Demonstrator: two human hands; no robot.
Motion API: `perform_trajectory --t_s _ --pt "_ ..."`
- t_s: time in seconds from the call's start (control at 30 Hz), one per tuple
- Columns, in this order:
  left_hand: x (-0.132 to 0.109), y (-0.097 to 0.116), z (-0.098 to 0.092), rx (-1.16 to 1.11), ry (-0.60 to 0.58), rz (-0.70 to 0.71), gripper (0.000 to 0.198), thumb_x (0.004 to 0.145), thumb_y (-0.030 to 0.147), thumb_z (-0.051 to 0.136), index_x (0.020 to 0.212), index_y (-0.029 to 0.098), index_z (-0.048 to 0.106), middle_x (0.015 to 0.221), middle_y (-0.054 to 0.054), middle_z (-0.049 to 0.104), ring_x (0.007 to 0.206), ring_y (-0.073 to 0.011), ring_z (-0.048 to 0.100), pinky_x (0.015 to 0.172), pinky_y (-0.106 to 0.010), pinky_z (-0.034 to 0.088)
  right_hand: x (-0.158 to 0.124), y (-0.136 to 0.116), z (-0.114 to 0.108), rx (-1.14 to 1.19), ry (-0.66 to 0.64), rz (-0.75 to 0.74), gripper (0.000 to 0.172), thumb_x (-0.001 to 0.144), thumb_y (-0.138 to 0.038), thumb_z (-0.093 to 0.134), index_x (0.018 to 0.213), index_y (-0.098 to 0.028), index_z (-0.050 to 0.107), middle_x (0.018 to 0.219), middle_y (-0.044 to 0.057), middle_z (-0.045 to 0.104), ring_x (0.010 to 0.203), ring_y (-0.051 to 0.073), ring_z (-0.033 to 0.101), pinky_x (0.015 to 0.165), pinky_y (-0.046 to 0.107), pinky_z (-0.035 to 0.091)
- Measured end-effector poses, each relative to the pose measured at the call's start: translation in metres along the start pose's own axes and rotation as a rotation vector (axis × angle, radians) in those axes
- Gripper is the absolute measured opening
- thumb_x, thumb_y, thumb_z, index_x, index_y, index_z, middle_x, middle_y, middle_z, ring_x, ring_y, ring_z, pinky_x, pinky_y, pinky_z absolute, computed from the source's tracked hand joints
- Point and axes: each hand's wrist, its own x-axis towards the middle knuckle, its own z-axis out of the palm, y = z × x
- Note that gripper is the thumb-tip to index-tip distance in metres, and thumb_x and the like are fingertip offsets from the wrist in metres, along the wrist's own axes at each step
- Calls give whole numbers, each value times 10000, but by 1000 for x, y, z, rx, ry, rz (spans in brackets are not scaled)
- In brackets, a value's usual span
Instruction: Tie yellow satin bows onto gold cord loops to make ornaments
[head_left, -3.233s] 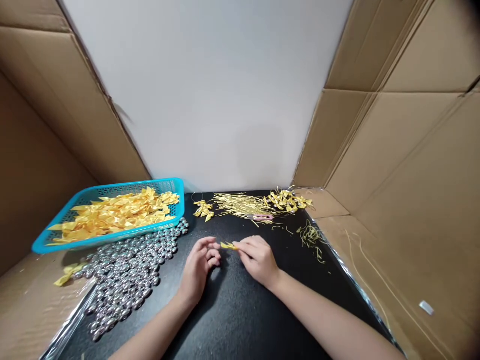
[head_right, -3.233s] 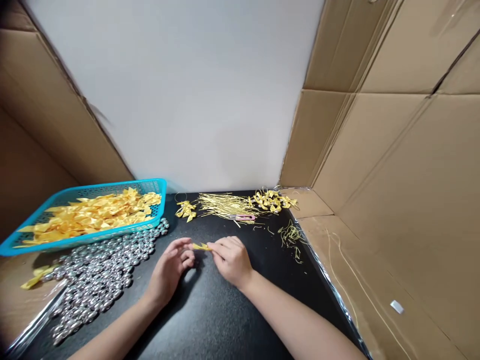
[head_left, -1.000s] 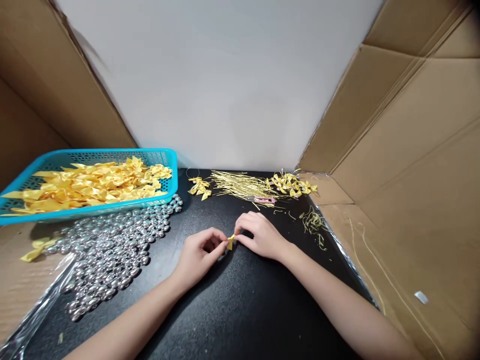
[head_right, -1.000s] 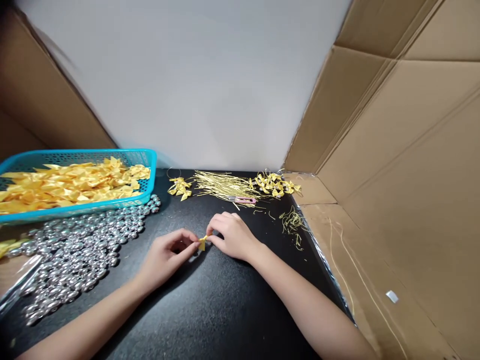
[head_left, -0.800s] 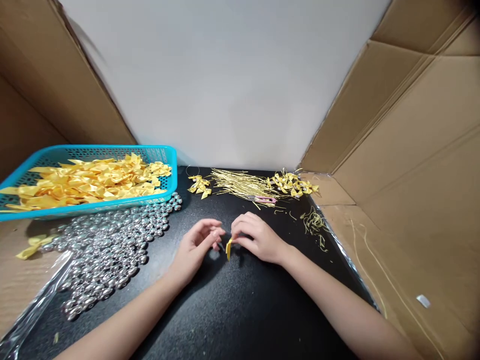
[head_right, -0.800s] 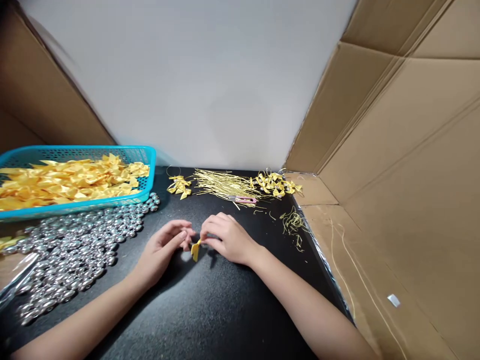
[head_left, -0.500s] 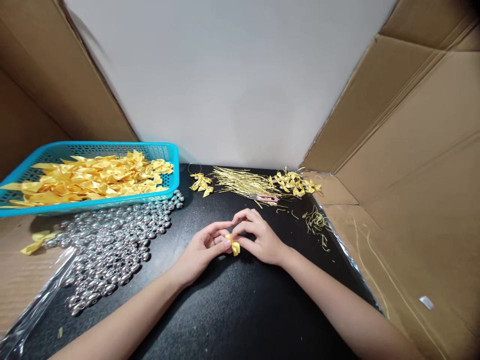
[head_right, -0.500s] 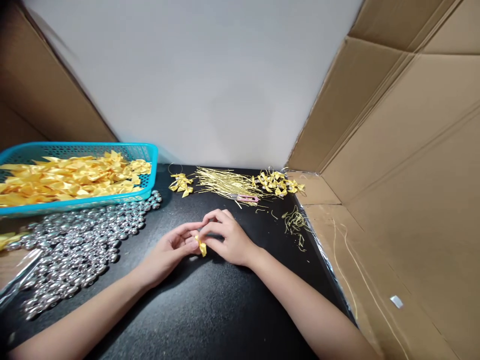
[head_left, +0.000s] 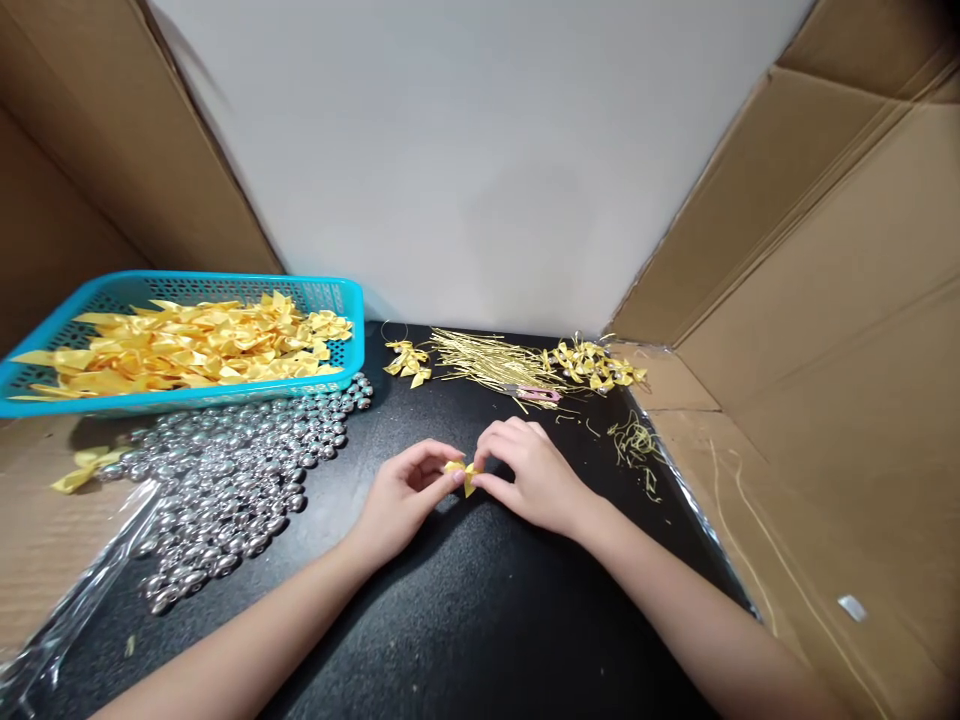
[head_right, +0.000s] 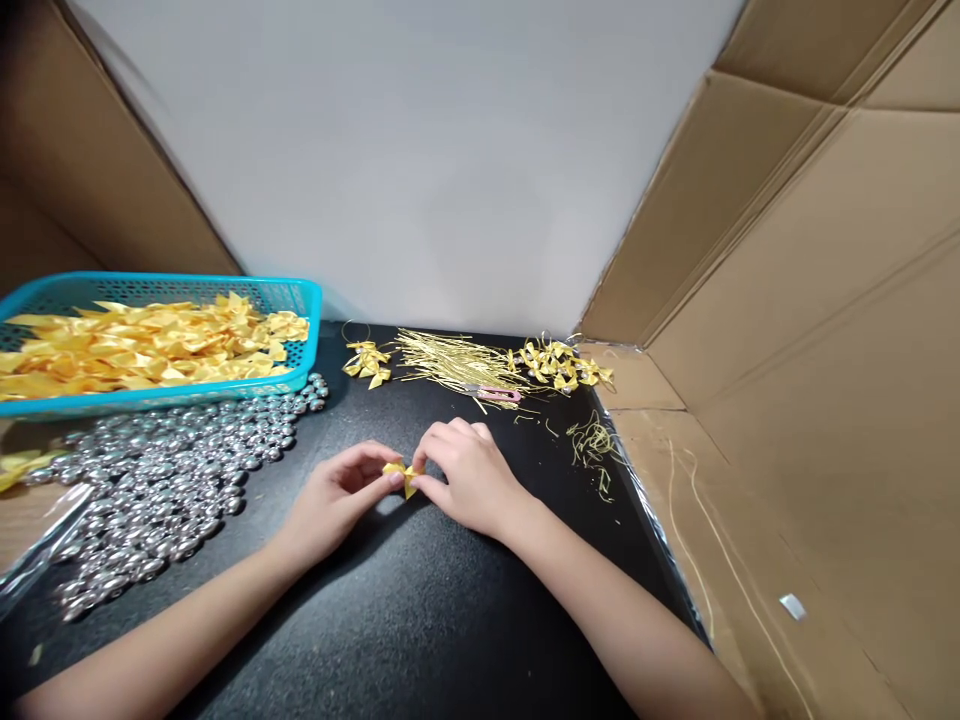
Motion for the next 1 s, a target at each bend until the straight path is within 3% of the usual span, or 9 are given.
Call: perform_trajectory --t_s 0.43,1.0 --pt "-4 -2 -1 154 -23 152 60 772 234 712 813 193 724 816 -32 689 739 -168 666 690 -260 529 0 -6 2 26 -81 91 137 837 -202 718 802 -187 587 919 27 642 894 199 540 808 358 327" --pt "1 -3 -2 207 -9 152 110 833 284 630 862 181 606 745 -6 666 675 -142 651 629 -237 519 7 8 7 493 -89 192 140 825 -153 686 713 -161 603 774 -6 620 753 129 578 714 240 427"
